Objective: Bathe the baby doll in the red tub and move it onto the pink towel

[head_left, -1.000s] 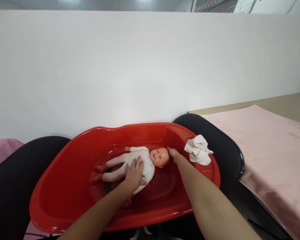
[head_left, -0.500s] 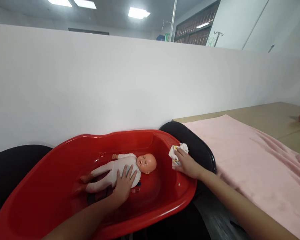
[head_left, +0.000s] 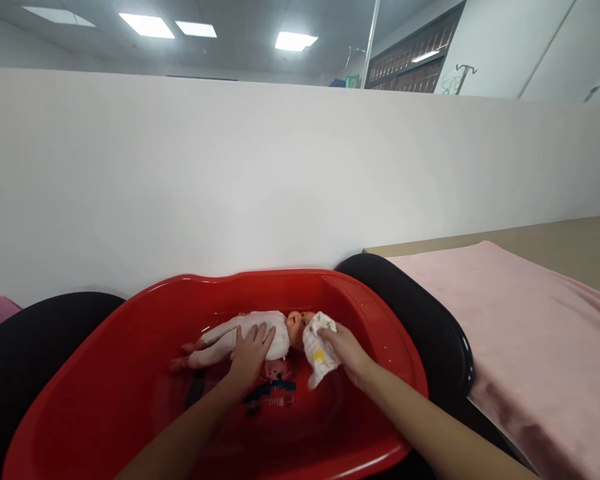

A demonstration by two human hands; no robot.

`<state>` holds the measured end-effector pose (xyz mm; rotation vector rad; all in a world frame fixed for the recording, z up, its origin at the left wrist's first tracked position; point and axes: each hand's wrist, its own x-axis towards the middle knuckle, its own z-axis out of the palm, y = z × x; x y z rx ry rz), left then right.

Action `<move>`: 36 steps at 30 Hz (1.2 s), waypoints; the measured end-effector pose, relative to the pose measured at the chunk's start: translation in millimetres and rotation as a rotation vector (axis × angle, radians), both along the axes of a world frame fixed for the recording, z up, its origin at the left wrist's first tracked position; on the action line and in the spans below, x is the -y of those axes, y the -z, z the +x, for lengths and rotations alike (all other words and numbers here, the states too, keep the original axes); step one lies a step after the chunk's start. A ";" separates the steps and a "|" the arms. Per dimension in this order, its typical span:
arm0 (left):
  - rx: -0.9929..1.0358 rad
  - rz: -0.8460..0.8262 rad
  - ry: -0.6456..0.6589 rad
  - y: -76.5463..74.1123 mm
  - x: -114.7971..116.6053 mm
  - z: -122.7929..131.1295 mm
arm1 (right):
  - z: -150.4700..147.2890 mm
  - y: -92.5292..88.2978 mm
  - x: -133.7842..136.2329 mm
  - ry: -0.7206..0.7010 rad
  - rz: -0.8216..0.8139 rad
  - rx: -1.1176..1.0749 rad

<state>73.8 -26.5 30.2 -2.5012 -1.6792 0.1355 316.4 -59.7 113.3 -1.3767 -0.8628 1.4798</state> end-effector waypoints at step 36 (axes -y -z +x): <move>0.159 -0.160 -0.082 -68.9 -165.3 5.6 | -119.0 73.8 -115.9 -0.911 0.753 1.100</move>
